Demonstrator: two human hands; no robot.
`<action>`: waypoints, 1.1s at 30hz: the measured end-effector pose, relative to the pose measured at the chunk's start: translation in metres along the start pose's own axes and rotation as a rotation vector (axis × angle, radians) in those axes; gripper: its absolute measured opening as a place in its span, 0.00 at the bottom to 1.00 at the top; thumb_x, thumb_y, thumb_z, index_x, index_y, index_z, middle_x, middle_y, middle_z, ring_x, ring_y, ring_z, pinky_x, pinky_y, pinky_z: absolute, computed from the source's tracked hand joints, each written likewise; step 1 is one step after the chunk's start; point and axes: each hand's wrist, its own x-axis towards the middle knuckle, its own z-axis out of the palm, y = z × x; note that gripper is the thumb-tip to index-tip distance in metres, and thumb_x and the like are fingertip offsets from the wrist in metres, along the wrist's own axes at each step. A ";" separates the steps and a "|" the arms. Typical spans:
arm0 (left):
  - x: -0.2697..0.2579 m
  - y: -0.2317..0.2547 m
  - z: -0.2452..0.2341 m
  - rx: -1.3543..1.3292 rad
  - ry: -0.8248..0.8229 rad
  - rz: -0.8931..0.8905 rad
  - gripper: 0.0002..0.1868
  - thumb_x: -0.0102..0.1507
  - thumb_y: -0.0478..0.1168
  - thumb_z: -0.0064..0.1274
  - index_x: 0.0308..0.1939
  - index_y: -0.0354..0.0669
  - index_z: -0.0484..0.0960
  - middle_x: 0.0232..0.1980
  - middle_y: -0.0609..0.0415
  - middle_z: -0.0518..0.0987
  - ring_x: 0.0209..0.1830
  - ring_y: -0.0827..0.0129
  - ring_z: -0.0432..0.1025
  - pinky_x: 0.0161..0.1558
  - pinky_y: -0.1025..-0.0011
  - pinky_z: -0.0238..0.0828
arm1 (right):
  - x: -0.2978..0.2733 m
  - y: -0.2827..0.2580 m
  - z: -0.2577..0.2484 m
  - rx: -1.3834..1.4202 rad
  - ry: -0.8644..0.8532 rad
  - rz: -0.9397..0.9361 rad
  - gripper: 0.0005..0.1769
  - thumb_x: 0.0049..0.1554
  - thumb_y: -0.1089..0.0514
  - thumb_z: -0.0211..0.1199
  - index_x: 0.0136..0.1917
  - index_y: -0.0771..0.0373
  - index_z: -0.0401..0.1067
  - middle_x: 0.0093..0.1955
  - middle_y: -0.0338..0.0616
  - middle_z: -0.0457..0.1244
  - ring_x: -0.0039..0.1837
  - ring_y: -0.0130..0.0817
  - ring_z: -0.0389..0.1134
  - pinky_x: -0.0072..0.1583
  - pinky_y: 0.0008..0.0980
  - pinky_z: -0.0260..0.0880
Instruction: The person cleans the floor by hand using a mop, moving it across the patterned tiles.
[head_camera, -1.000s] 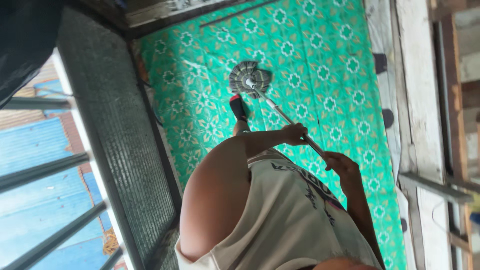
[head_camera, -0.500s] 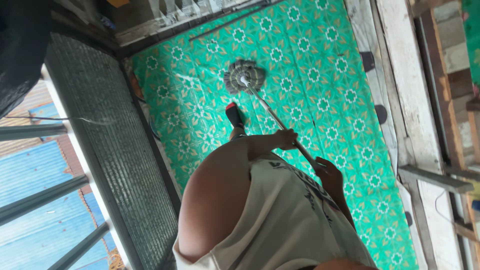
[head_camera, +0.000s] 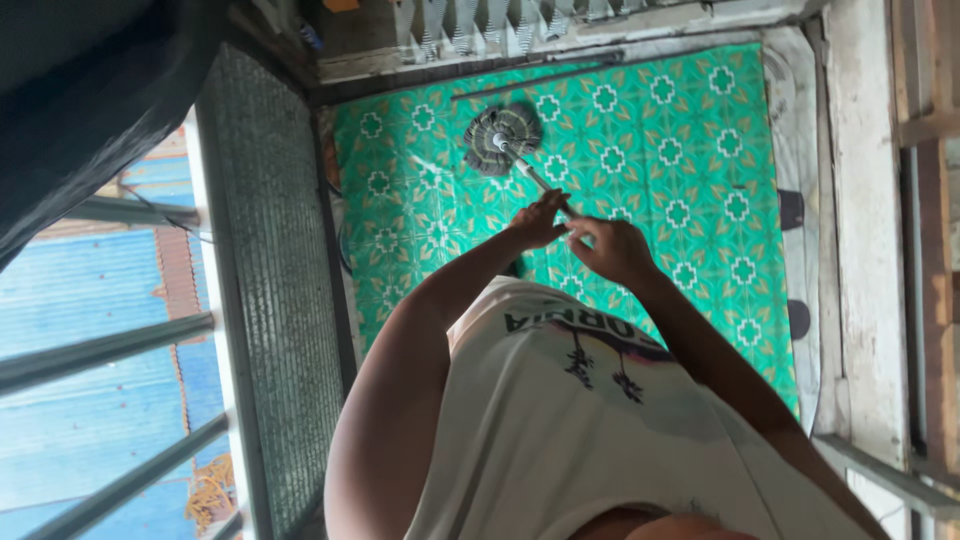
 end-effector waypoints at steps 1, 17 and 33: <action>0.002 -0.005 -0.006 0.000 0.012 -0.006 0.41 0.62 0.57 0.59 0.75 0.52 0.61 0.79 0.44 0.57 0.74 0.44 0.61 0.64 0.46 0.62 | 0.012 -0.008 -0.003 -0.022 0.011 -0.037 0.18 0.57 0.49 0.68 0.59 0.54 0.78 0.47 0.40 0.74 0.44 0.42 0.75 0.49 0.40 0.75; -0.034 0.120 0.106 0.104 -0.391 0.264 0.37 0.64 0.69 0.50 0.66 0.48 0.73 0.71 0.47 0.68 0.70 0.51 0.67 0.63 0.52 0.68 | -0.212 0.134 0.057 0.006 0.004 0.417 0.35 0.54 0.51 0.67 0.73 0.53 0.64 0.66 0.54 0.66 0.61 0.61 0.69 0.59 0.52 0.71; -0.103 0.179 0.174 0.029 -0.719 0.378 0.34 0.65 0.65 0.48 0.68 0.51 0.70 0.70 0.50 0.69 0.68 0.52 0.69 0.63 0.57 0.70 | -0.337 0.096 0.065 -0.033 -0.080 0.813 0.25 0.59 0.45 0.62 0.69 0.48 0.73 0.45 0.52 0.72 0.48 0.53 0.74 0.50 0.49 0.75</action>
